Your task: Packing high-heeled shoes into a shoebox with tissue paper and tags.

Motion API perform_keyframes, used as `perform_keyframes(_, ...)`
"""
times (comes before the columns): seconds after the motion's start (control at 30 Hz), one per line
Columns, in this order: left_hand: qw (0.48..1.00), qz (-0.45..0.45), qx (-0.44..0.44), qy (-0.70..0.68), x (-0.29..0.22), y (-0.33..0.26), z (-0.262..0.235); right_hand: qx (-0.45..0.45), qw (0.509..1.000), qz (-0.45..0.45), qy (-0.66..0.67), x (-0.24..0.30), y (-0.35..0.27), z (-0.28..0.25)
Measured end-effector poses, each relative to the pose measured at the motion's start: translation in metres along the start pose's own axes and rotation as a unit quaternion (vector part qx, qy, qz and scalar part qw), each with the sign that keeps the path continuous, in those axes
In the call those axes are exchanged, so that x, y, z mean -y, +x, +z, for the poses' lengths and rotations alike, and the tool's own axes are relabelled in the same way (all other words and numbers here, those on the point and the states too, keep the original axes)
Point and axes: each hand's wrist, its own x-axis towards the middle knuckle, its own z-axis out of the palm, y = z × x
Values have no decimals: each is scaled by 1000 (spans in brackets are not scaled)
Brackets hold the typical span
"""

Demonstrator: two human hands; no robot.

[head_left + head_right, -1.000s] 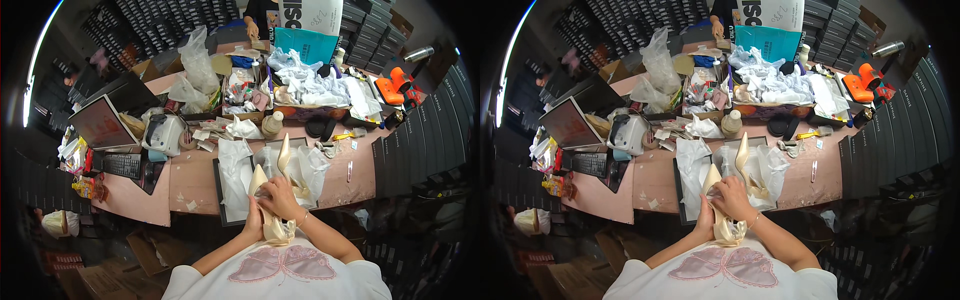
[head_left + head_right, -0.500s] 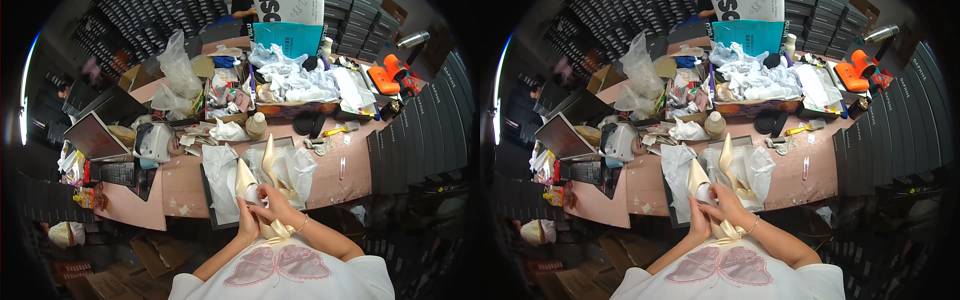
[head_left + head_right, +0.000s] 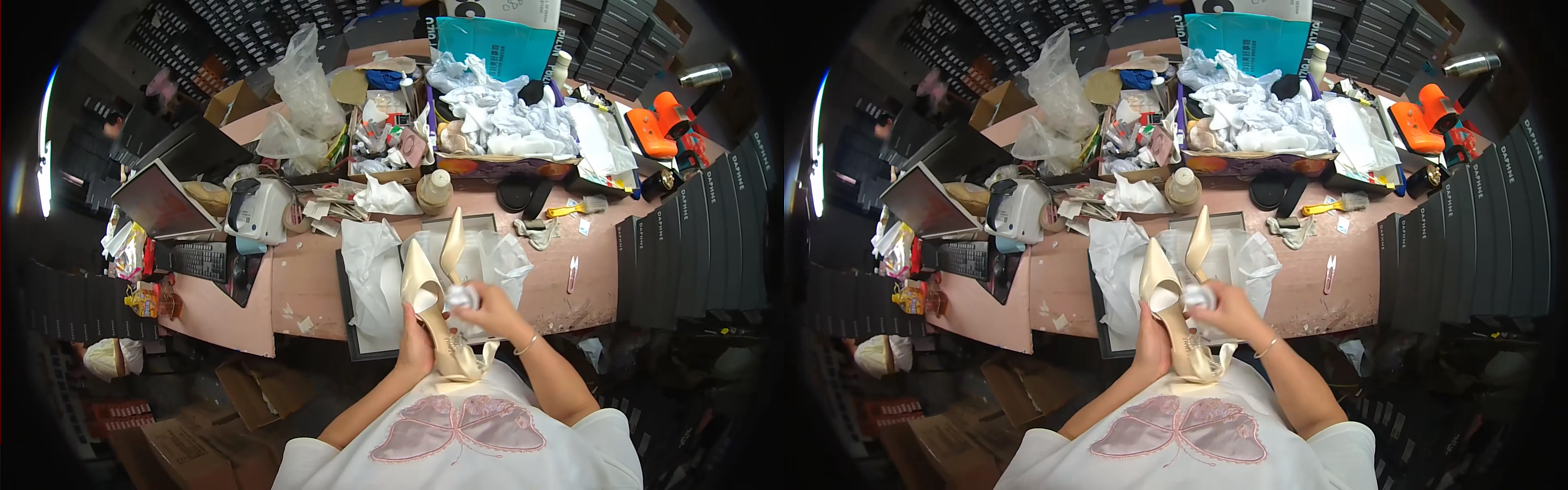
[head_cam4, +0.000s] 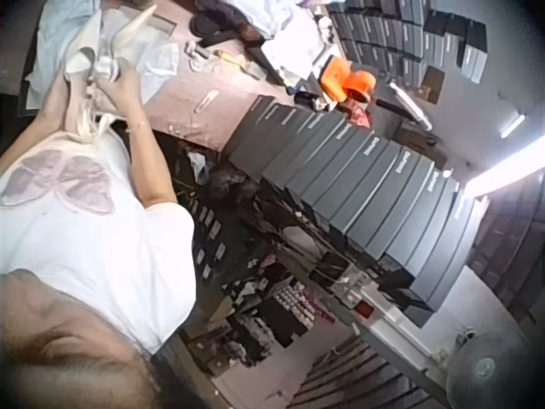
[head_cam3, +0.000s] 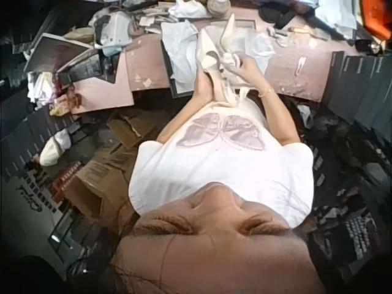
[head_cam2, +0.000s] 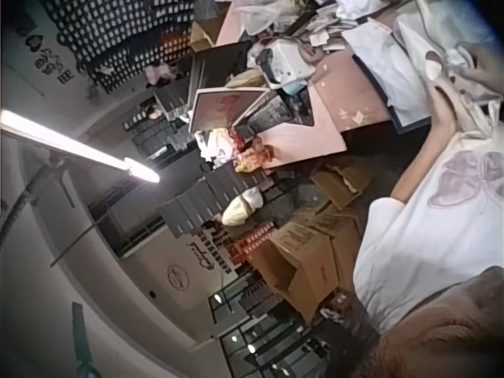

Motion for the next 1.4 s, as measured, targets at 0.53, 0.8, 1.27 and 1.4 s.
perform_keyframes(0.53,997,-47,60,-5,1,-9,-3,15,822,-393,-412,10,18,26)
perform_keyframes(0.8,996,-71,-6,-44,10,-3,-9,37,851,-342,-398,-17,-2,24)
perform_keyframes(1.27,996,-57,20,-64,-1,5,-15,143,983,-98,52,40,-12,41)
perform_keyframes(1.4,997,-35,12,-66,16,-1,-11,94,980,-136,-113,-10,42,101)
